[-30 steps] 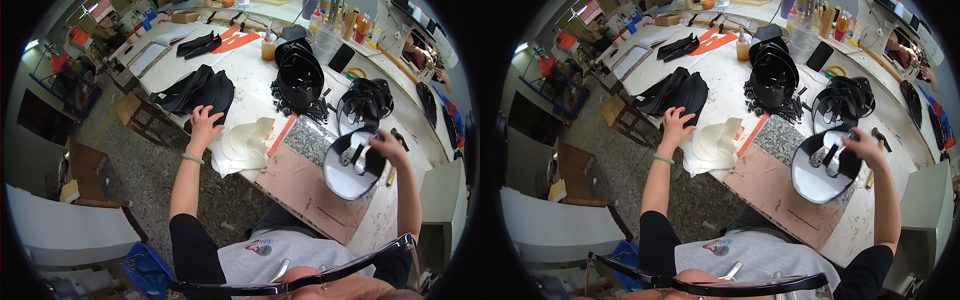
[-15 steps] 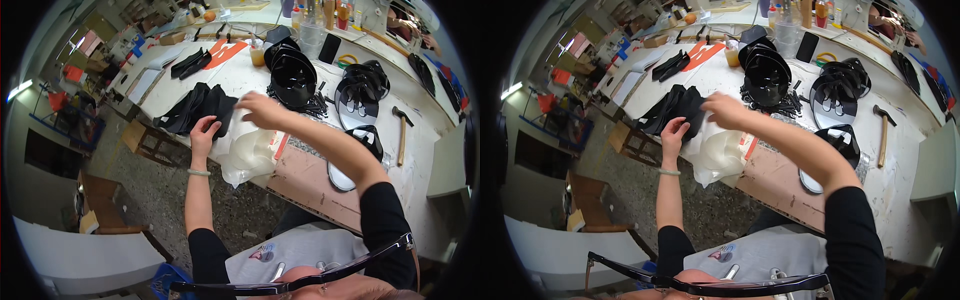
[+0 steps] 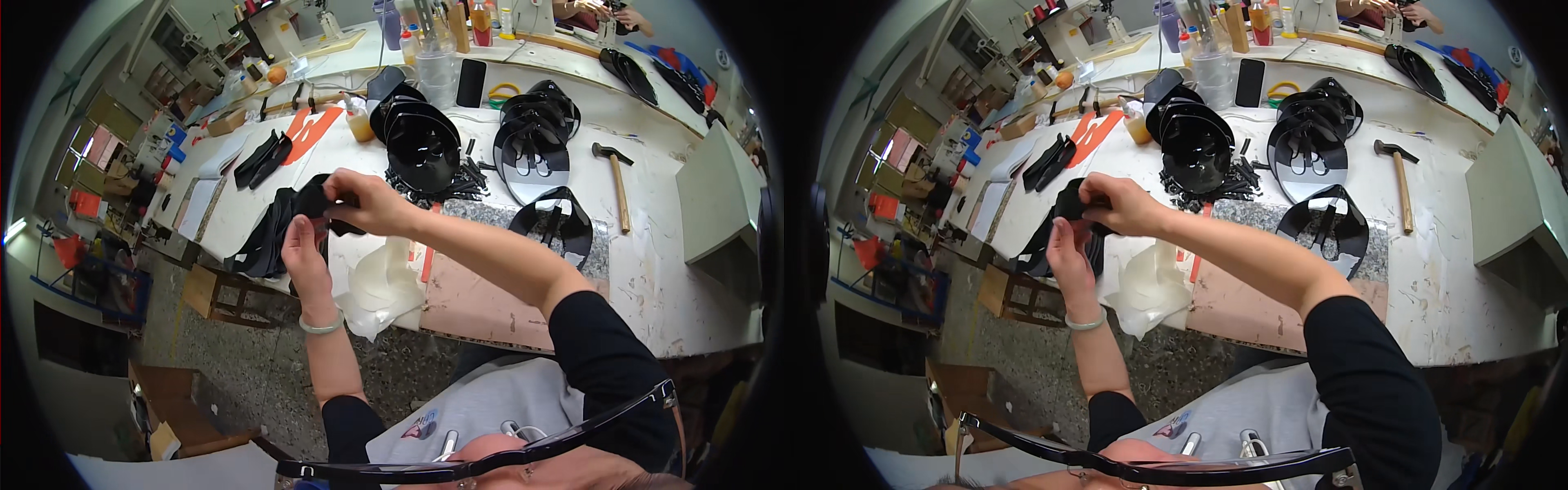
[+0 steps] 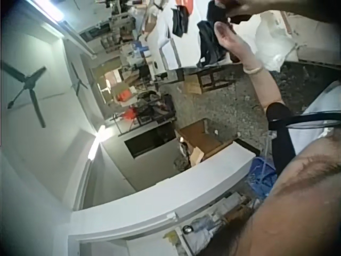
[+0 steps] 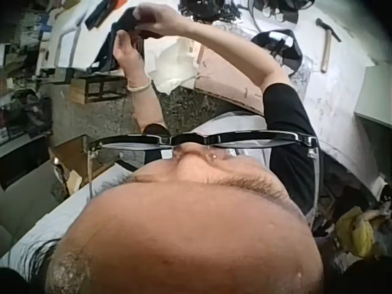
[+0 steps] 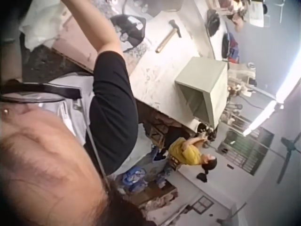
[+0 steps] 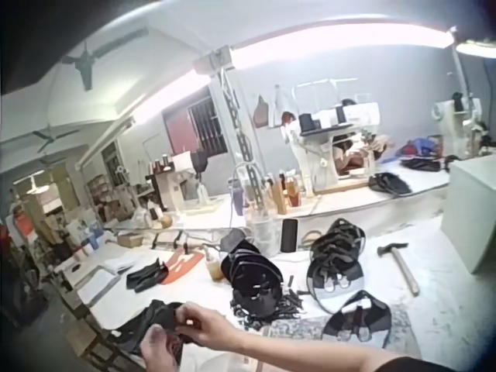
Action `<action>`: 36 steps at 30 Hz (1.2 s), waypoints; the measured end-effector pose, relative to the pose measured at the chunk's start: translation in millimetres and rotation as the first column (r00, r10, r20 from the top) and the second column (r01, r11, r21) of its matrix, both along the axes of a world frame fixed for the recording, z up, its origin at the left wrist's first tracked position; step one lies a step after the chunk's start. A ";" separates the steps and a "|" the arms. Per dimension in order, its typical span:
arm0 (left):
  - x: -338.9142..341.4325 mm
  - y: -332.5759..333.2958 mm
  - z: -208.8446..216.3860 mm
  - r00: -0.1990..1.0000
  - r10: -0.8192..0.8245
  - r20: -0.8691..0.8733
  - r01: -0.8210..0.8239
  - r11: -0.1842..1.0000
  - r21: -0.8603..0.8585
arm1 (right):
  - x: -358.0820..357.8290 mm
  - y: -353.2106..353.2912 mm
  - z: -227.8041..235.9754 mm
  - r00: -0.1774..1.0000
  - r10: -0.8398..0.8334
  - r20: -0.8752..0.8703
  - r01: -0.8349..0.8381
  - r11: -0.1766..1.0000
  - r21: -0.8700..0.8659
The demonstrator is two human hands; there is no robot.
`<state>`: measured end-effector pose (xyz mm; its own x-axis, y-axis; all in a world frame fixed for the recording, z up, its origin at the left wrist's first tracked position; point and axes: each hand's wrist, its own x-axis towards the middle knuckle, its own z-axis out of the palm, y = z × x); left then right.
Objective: The person assembles shoe upper components by aligning, folding, and pressing leather panels and internal linings together by hand on a work surface.
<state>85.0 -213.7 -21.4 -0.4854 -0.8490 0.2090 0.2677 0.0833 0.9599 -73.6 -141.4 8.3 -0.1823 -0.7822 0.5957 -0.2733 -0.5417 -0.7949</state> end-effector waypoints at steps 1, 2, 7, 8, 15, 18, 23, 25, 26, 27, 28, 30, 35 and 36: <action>-12.0 10.2 12.5 0.989 0.023 -0.148 -0.034 0.997 -0.069 | -1.1 14.9 5.9 1.000 0.000 0.018 0.001 0.999 -0.032; -26.4 18.3 22.5 0.956 0.021 -0.294 -0.063 0.989 -0.133 | -6.3 29.7 8.3 0.999 -0.014 0.037 0.016 0.998 -0.065; -52.8 77.6 53.2 0.914 -0.338 -0.226 0.231 0.889 -0.395 | -37.3 127.7 28.7 0.551 0.226 0.804 -0.315 0.948 -0.050; -55.6 82.7 52.2 0.897 -0.422 -0.132 0.325 0.831 -0.452 | -37.1 144.0 35.2 0.487 0.129 0.864 -0.284 0.959 0.018; -88.5 145.0 22.3 0.797 -0.586 0.146 0.603 0.760 -0.240 | -64.5 222.3 17.8 0.453 -0.141 0.880 0.079 0.990 0.118; -76.3 154.7 11.2 0.637 -0.763 0.110 0.766 0.642 0.016 | -82.2 251.6 27.5 0.431 -0.176 0.885 0.182 0.978 0.106; -92.1 176.6 36.2 0.509 -0.861 0.017 0.852 0.506 0.135 | -76.8 275.6 21.3 0.478 -0.142 0.867 0.034 0.989 0.143; -90.5 179.6 28.1 0.450 -0.890 -0.073 0.890 0.441 0.118 | -70.0 282.8 26.9 0.495 -0.189 0.848 0.067 0.981 0.180; -89.4 187.2 29.0 0.452 -0.889 -0.072 0.888 0.442 0.122 | -67.2 286.6 28.5 0.513 -0.238 0.825 0.106 0.971 0.214; -91.8 197.3 30.8 0.506 -0.848 -0.158 0.862 0.496 0.103 | -70.1 288.8 26.0 0.527 -0.226 0.819 0.118 0.974 0.193; -94.3 204.4 31.5 0.552 -0.798 -0.244 0.832 0.548 0.090 | -71.5 297.0 28.3 0.528 -0.227 0.818 0.117 0.974 0.195; -101.7 214.8 43.0 0.629 -0.707 -0.322 0.774 0.607 0.179 | -76.9 324.3 32.4 0.726 -0.367 0.581 0.119 0.900 0.419; -122.8 215.1 54.7 0.417 -0.824 -0.384 0.902 0.325 0.283 | -90.7 364.1 -15.0 0.717 -0.632 -0.293 0.678 0.731 0.083; -124.8 214.4 53.2 0.376 -0.840 -0.391 0.914 0.267 0.306 | -85.0 363.1 -23.0 0.836 -0.513 -0.194 0.543 0.824 0.164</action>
